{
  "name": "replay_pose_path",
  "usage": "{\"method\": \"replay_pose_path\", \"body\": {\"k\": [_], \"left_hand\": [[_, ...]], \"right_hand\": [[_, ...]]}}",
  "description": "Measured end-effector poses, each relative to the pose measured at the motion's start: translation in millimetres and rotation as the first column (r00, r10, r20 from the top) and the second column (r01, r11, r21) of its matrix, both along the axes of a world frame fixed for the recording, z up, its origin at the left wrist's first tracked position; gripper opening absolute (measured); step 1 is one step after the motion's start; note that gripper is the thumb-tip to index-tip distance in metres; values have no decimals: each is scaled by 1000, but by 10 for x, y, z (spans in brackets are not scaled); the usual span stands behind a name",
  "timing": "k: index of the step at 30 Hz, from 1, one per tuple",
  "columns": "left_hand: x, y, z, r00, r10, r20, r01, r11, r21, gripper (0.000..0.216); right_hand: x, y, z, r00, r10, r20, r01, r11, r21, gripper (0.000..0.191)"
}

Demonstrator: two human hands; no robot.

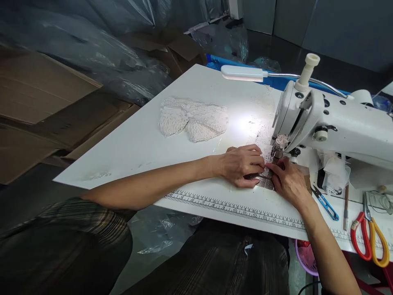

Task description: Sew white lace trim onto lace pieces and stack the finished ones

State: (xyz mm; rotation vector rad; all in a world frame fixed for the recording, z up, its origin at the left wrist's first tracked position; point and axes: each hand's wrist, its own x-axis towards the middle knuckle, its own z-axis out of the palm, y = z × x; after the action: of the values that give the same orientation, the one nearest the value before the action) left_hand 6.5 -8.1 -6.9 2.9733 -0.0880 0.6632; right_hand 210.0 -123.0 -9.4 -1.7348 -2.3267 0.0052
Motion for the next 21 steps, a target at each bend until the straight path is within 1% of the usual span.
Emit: {"method": "replay_pose_path", "body": {"k": [7,13,18,21], "left_hand": [[-28,-56,-11,996,86,13,-87,989,121,28],[-14,-59,-14,990,139,7,-138,977,159,32],[-12,-48,-29,988,153,2,-151,969,194,38],[-14,-36,-32,984,173,-30,-164,964,209,41]], "right_hand": [[-71,31,69,996,-65,59,67,997,-28,41],[-89,81,75,989,-118,92,124,990,-71,44],[-66,69,82,993,-89,78,96,991,-90,45],[-57,63,81,992,-97,75,104,991,-85,45]]}}
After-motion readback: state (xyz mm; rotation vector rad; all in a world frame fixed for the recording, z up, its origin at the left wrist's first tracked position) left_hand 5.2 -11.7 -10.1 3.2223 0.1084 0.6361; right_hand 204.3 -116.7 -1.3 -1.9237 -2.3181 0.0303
